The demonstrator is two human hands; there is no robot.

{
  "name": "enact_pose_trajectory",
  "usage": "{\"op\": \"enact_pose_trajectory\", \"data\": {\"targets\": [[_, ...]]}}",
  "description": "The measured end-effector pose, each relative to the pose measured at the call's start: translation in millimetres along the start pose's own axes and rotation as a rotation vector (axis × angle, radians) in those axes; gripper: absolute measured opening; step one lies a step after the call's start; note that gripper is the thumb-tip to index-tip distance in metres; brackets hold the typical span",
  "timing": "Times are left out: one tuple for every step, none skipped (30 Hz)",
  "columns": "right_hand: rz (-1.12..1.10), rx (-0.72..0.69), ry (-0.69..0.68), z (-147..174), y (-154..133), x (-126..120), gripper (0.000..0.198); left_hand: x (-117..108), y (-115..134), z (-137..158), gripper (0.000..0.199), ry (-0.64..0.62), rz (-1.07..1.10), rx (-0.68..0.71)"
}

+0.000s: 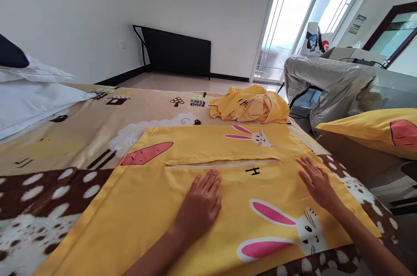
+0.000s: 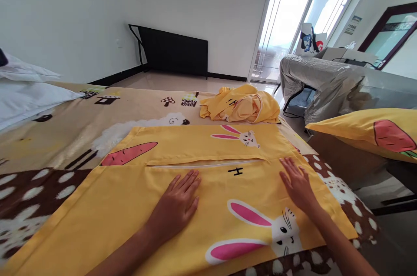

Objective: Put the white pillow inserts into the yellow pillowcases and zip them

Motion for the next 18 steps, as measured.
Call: {"op": "enact_pose_trajectory", "data": {"targets": [[-0.062,-0.087,-0.052,6,-37,-2,0.052,-2,10,1,0.047,0.000,-0.003,0.065],[-0.113,-0.182,-0.125,13,-75,-3,0.051,-3,21,3,0.049,-0.006,-0.005,0.123],[-0.151,-0.283,-0.205,21,-113,-2,0.050,-4,32,6,0.051,-0.016,-0.008,0.164],[-0.185,-0.381,-0.293,30,-148,0,0.048,-4,42,10,0.053,-0.028,-0.011,0.189],[-0.216,-0.451,-0.357,39,-176,2,0.048,-3,52,15,0.056,-0.038,-0.013,0.203],[-0.240,-0.489,-0.404,45,-197,5,0.048,-1,60,19,0.058,-0.046,-0.014,0.208],[-0.258,-0.504,-0.430,49,-211,10,0.049,1,66,24,0.061,-0.051,-0.016,0.207],[-0.270,-0.500,-0.435,52,-219,14,0.049,4,70,28,0.064,-0.055,-0.016,0.201],[-0.275,-0.487,-0.426,54,-222,20,0.050,7,72,31,0.068,-0.061,-0.017,0.194],[-0.275,-0.475,-0.408,55,-222,24,0.050,10,73,33,0.072,-0.069,-0.017,0.187],[-0.275,-0.467,-0.386,56,-220,28,0.051,13,73,35,0.075,-0.075,-0.019,0.179],[-0.275,-0.463,-0.366,58,-217,31,0.051,15,72,35,0.077,-0.080,-0.019,0.174],[-0.279,-0.460,-0.350,59,-214,33,0.051,17,71,35,0.079,-0.080,-0.019,0.172],[-0.290,-0.459,-0.340,60,-211,33,0.052,17,70,35,0.081,-0.073,-0.018,0.172],[-0.306,-0.458,-0.334,61,-209,33,0.052,17,69,34,0.082,-0.059,-0.020,0.173],[-0.326,-0.459,-0.333,61,-207,31,0.052,16,68,33,0.083,-0.043,-0.025,0.179],[-0.346,-0.460,-0.334,62,-206,30,0.053,15,68,33,0.083,-0.026,-0.034,0.186],[-0.364,-0.461,-0.335,62,-205,28,0.053,14,68,33,0.084,-0.012,-0.046,0.194]]}}
Point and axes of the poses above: each hand's wrist, its own z-axis away from the middle knuckle, its own x-axis out of the palm, y = z × x, the point moved 8 cm from there along -z, towards the middle knuckle, and after that the axes turned 7 degrees about -y, right-handed, at the moved point
